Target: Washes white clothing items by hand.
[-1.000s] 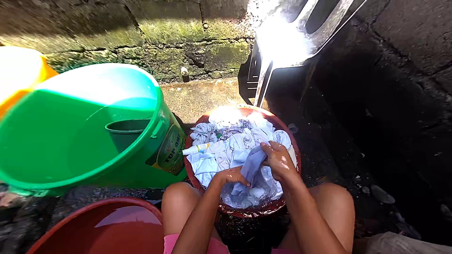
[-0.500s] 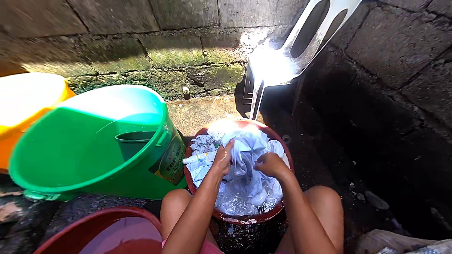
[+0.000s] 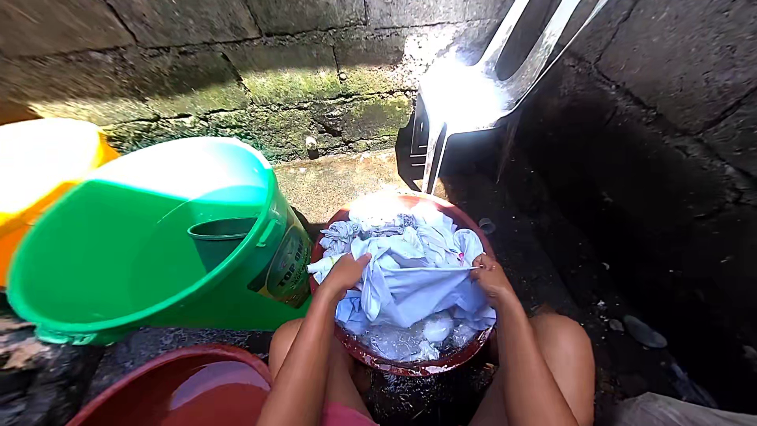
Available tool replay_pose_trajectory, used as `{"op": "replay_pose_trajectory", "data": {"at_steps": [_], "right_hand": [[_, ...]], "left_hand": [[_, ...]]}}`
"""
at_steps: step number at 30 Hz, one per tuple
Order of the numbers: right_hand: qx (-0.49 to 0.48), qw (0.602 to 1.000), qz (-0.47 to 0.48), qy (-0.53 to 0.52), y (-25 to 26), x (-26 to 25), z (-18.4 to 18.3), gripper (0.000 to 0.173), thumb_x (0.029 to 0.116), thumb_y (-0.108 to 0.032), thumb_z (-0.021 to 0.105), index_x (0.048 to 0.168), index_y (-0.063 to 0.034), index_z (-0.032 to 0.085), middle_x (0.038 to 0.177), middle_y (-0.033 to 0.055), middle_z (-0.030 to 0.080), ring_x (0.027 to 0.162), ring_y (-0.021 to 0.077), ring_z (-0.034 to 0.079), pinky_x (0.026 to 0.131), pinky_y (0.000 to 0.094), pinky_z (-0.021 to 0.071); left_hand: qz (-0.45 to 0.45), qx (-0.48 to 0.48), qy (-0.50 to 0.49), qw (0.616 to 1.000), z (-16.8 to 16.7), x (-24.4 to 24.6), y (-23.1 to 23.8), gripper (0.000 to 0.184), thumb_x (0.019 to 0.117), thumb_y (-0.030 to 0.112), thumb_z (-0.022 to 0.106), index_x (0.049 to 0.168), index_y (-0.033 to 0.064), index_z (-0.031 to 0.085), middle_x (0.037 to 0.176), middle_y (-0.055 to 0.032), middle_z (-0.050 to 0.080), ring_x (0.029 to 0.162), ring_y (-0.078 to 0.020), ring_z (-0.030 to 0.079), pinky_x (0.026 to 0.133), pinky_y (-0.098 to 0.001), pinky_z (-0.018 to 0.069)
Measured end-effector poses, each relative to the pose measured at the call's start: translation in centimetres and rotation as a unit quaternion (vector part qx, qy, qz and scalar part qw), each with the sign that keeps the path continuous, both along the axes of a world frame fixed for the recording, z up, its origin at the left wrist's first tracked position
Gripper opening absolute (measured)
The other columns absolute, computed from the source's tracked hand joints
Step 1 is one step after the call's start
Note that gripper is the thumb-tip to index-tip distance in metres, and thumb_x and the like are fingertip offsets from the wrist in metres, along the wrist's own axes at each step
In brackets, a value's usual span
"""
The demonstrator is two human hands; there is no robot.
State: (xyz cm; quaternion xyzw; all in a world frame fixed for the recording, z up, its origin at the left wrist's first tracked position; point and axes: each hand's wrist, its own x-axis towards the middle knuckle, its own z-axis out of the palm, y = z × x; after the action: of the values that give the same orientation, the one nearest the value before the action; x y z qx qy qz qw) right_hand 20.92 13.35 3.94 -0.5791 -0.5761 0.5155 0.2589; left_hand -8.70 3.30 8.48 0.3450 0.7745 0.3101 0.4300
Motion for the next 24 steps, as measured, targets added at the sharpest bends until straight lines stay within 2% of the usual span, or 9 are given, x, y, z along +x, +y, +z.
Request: {"op": "replay_pose_trajectory", "data": {"at_steps": [1, 3, 6, 9, 11, 17, 20, 22, 24], "right_hand": [[-0.034, 0.996, 0.059, -0.059, 0.4, -0.4, -0.9, 0.017, 0.0945, 0.006, 0.058, 0.112, 0.0089, 0.057, 0.105, 0.0236, 0.060, 0.095, 0.0277, 0.058, 0.085, 0.0444, 0.0487], [-0.108, 0.974, 0.154, -0.124, 0.5, -1.8, -3.7, 0.037, 0.1000, -0.006, 0.058, 0.136, 0.0041, 0.054, 0.131, 0.0284, 0.059, 0.120, 0.0361, 0.059, 0.102, 0.0528, 0.0459], [-0.167, 0.939, 0.240, -0.181, -1.3, -4.9, -8.0, 0.040, 0.1068, -0.022, 0.056, 0.139, 0.0020, 0.056, 0.142, 0.0269, 0.056, 0.136, 0.0390, 0.050, 0.114, 0.0556, 0.0369], [-0.176, 0.911, 0.234, -0.289, -5.1, -7.1, -11.3, 0.057, 0.0990, -0.020, 0.064, 0.152, -0.0092, 0.046, 0.155, 0.0342, 0.038, 0.142, 0.0520, 0.040, 0.112, 0.0647, 0.0383], [-0.168, 0.911, 0.189, -0.325, -7.0, -7.8, -13.5, 0.077, 0.0898, -0.015, 0.074, 0.157, -0.0110, 0.038, 0.158, 0.0385, 0.025, 0.140, 0.0566, 0.038, 0.109, 0.0645, 0.0409], [-0.129, 0.910, 0.151, -0.364, -9.1, -8.4, -18.1, 0.075, 0.0893, -0.021, 0.076, 0.149, 0.0076, 0.042, 0.153, 0.0380, 0.036, 0.135, 0.0500, 0.048, 0.109, 0.0546, 0.0466], [-0.142, 0.912, 0.161, -0.349, -8.8, -8.2, -18.6, 0.080, 0.0865, -0.029, 0.079, 0.149, 0.0075, 0.044, 0.152, 0.0347, 0.041, 0.139, 0.0467, 0.046, 0.112, 0.0563, 0.0429], [-0.153, 0.919, 0.167, -0.322, -8.4, -8.2, -18.0, 0.079, 0.0836, -0.034, 0.080, 0.143, 0.0082, 0.050, 0.145, 0.0331, 0.050, 0.137, 0.0455, 0.049, 0.112, 0.0588, 0.0414], [-0.184, 0.918, 0.178, -0.301, -7.4, -8.2, -17.0, 0.069, 0.0893, -0.041, 0.076, 0.137, 0.0057, 0.058, 0.139, 0.0287, 0.058, 0.135, 0.0423, 0.052, 0.112, 0.0584, 0.0405]], "left_hand": [[-0.029, -0.069, 0.101, 0.992, -2.2, 0.1, 0.2, 0.058, 0.1053, 0.033, 0.057, 0.147, -0.0049, 0.043, 0.136, -0.0313, 0.056, 0.118, -0.0428, 0.061, 0.099, -0.0575, 0.0504], [-0.077, -0.153, 0.215, 0.961, -5.5, 1.8, 0.3, 0.090, 0.0963, 0.040, 0.069, 0.161, 0.0002, 0.021, 0.164, -0.0337, 0.019, 0.144, -0.0550, 0.034, 0.108, -0.0723, 0.0355], [-0.141, -0.167, 0.247, 0.944, -10.1, 5.7, -0.2, 0.113, 0.0856, 0.051, 0.079, 0.167, 0.0183, 0.007, 0.170, -0.0209, -0.015, 0.153, -0.0550, -0.010, 0.105, -0.0878, 0.0128], [-0.189, -0.204, 0.294, 0.915, -14.7, 9.2, -1.3, 0.124, 0.0807, 0.057, 0.079, 0.166, 0.0132, 0.001, 0.168, -0.0184, -0.026, 0.152, -0.0501, -0.022, 0.105, -0.0885, 0.0081], [-0.196, -0.233, 0.312, 0.900, -16.7, 10.4, -1.7, 0.121, 0.0813, 0.059, 0.077, 0.166, 0.0087, 0.006, 0.168, -0.0181, -0.025, 0.153, -0.0475, -0.023, 0.107, -0.0873, 0.0037], [-0.189, -0.256, 0.344, 0.883, -21.3, 11.4, -2.7, 0.092, 0.0879, 0.052, 0.070, 0.158, 0.0029, 0.037, 0.171, -0.0205, -0.007, 0.155, -0.0516, -0.007, 0.109, -0.0835, 0.0097], [-0.169, -0.256, 0.332, 0.892, -22.3, 11.5, -2.6, 0.088, 0.0918, 0.041, 0.069, 0.160, 0.0001, 0.031, 0.170, -0.0244, -0.007, 0.155, -0.0526, -0.003, 0.112, -0.0811, 0.0103], [-0.142, -0.236, 0.347, 0.896, -23.0, 11.3, -2.8, 0.092, 0.0856, 0.038, 0.074, 0.159, 0.0012, 0.033, 0.170, -0.0254, 0.003, 0.155, -0.0516, 0.006, 0.113, -0.0797, 0.0114], [-0.167, -0.264, 0.322, 0.894, -22.5, 11.0, -2.5, 0.097, 0.0852, 0.040, 0.074, 0.160, -0.0006, 0.027, 0.170, -0.0265, -0.002, 0.155, -0.0514, 0.002, 0.114, -0.0790, 0.0090]]}}
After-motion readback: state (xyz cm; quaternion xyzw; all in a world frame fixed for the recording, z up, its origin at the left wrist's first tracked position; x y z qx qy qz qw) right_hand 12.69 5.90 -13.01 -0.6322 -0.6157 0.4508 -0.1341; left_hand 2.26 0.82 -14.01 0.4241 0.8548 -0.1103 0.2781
